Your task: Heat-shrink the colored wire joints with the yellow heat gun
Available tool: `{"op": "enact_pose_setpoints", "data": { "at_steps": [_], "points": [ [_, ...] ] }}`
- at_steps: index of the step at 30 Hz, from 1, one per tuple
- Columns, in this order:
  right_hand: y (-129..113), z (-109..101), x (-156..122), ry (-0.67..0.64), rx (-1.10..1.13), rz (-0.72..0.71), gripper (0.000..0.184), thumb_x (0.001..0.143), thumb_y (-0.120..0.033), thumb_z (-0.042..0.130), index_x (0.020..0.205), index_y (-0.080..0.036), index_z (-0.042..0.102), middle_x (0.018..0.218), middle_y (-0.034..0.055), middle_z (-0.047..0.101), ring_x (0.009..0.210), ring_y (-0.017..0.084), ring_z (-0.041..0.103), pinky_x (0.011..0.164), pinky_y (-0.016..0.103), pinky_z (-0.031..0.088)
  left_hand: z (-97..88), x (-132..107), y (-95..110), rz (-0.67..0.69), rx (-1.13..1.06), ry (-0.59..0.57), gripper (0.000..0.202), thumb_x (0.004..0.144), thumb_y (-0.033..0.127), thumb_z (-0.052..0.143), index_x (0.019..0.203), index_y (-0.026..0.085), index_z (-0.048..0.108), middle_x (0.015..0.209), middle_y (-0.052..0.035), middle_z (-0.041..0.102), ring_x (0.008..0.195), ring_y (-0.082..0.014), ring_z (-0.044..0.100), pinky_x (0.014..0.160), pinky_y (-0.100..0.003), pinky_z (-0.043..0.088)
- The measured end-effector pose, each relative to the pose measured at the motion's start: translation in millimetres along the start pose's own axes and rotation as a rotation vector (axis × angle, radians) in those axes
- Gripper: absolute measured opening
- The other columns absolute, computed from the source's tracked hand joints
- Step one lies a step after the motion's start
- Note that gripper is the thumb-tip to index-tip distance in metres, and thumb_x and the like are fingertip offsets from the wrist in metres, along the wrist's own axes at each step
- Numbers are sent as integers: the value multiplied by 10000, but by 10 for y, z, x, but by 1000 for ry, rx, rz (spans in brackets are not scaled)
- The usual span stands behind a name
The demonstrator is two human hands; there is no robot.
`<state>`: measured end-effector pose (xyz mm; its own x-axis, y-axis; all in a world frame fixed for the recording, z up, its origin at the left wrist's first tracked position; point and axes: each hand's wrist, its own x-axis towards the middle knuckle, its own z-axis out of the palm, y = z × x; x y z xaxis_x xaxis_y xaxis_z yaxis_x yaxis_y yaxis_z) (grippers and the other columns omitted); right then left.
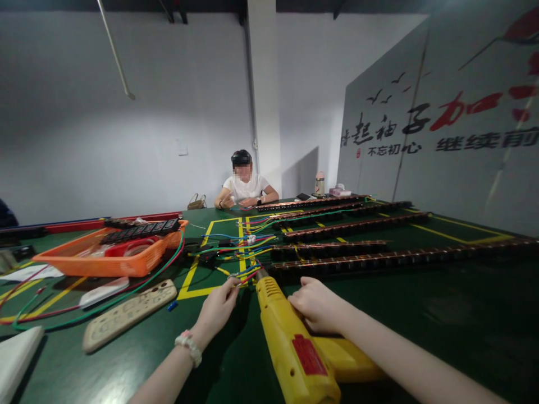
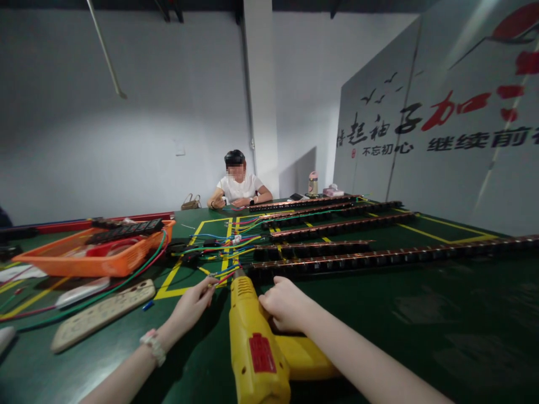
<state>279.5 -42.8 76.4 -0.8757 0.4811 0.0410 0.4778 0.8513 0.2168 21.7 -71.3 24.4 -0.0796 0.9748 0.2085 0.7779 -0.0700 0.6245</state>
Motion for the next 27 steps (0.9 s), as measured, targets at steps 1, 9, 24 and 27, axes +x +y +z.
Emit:
{"op": "enact_pose_setpoints", "data": {
  "at_steps": [1, 9, 24, 27],
  "points": [
    [-9, -3, 2, 3, 1, -1, 150, 709, -145, 516, 800, -134, 635, 768, 83, 702, 678, 202, 627, 739, 344, 329, -2, 0, 0, 6, 1, 2, 346, 901, 362, 319, 1078, 206, 572, 618, 29, 532, 586, -147, 502, 563, -235, 313],
    [-6, 10, -2, 5, -3, 1, 155, 704, -146, 520, 812, -128, 630, 780, 91, 699, 689, 213, 631, 747, 353, 327, 29, 26, -66, 25, -2, -5, 332, 900, 350, 330, 1094, 221, 566, 645, 23, 550, 610, -151, 514, 575, -238, 313],
    [-22, 32, 56, -5, -16, 0, 120, 687, -169, 529, 750, -146, 629, 726, 71, 696, 644, 196, 621, 745, 340, 336, 46, 92, -17, -14, 74, 18, 282, 900, 320, 365, 1016, 217, 600, 663, 11, 590, 605, -148, 540, 540, -223, 289],
    [-93, 26, 156, -2, -22, -22, 139, 669, -192, 542, 765, -147, 633, 742, 73, 699, 661, 205, 626, 742, 345, 338, 48, 123, -16, -3, 64, 40, 277, 904, 318, 369, 981, 216, 615, 721, -2, 636, 663, -157, 577, 567, -220, 320]
  ]
}}
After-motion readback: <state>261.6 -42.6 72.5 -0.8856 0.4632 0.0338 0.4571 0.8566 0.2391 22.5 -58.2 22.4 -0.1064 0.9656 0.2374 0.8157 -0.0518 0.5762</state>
